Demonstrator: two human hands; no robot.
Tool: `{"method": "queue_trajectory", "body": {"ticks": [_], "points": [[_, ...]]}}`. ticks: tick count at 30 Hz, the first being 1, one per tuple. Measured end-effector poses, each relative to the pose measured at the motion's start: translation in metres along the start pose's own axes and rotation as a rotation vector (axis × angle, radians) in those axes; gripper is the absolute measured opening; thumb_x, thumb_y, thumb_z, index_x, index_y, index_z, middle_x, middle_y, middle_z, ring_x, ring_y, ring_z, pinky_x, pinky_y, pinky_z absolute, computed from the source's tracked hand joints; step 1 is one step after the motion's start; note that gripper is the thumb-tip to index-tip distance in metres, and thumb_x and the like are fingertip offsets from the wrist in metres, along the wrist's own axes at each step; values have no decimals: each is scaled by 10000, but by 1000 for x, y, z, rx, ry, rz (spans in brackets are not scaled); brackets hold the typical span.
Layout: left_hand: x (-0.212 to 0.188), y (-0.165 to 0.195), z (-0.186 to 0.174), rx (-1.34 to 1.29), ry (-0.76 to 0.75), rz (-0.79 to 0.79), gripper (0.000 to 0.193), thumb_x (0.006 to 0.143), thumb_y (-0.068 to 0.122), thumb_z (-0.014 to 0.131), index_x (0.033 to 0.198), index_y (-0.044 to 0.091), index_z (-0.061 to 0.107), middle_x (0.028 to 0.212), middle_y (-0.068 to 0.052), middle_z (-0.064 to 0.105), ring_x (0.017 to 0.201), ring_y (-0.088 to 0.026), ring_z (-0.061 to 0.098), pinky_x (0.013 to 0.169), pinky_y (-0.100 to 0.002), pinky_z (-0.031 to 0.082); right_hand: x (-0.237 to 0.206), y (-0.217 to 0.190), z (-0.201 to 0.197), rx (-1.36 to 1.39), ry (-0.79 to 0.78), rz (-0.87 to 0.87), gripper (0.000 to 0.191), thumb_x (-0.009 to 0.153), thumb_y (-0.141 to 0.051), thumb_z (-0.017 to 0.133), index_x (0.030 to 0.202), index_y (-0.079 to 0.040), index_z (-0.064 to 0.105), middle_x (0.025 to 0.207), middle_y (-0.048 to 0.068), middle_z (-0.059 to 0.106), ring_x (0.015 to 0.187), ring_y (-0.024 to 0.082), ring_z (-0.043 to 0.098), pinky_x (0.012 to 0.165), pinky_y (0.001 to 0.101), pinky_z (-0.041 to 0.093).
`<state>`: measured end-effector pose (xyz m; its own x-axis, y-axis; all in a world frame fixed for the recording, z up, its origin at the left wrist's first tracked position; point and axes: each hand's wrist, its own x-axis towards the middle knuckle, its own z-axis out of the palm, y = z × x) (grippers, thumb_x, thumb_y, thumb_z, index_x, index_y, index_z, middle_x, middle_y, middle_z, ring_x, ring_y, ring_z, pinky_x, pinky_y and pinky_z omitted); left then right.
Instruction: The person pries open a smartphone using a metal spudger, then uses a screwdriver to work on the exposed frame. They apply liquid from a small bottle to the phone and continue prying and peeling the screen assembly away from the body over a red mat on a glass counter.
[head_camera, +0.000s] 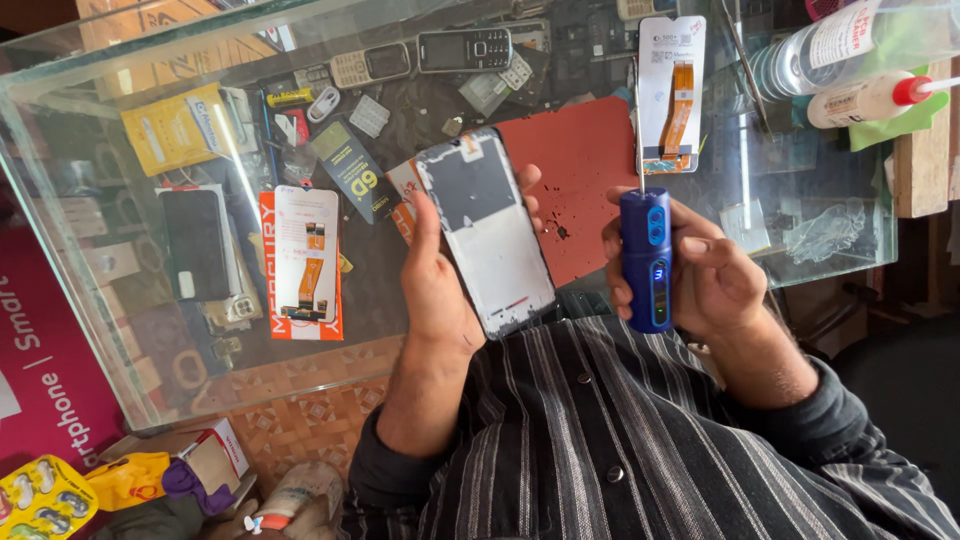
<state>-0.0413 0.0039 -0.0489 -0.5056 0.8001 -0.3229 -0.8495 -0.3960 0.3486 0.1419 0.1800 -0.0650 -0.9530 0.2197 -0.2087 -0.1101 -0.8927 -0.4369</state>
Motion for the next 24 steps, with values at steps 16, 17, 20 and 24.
{"method": "queue_trajectory", "body": {"ticks": [16,17,20,24], "points": [[6,-2,-4,63,-6,170,729,1122,557,316,1563,-16,404,1488,-266,543,1288,-357,603,1113,-520,501,-9,14,8,-489,-66,-64,785,905,-117,735,1549,39,312,1302,231,544,928,263,677,771,413,602],[6,-2,-5,66,-11,179,730,1122,560,323,1567,-12,401,1493,-262,542,1290,-356,602,1118,-522,497,-12,14,7,-555,-70,-66,766,910,-118,733,1536,45,323,1289,223,544,933,256,676,786,405,595],[5,-4,-6,40,-25,225,767,1114,596,333,1592,-1,391,1520,-234,533,1313,-341,590,1156,-514,475,-21,17,5,-736,-16,-23,729,903,-156,676,1515,46,335,1243,175,590,928,182,653,787,338,563],[2,-4,-6,53,23,333,819,1078,645,351,1617,29,365,1550,-173,510,1372,-296,548,1225,-500,429,-30,26,3,-1395,118,-9,562,930,-155,596,1439,37,455,1039,188,703,814,264,702,757,376,575]]}}
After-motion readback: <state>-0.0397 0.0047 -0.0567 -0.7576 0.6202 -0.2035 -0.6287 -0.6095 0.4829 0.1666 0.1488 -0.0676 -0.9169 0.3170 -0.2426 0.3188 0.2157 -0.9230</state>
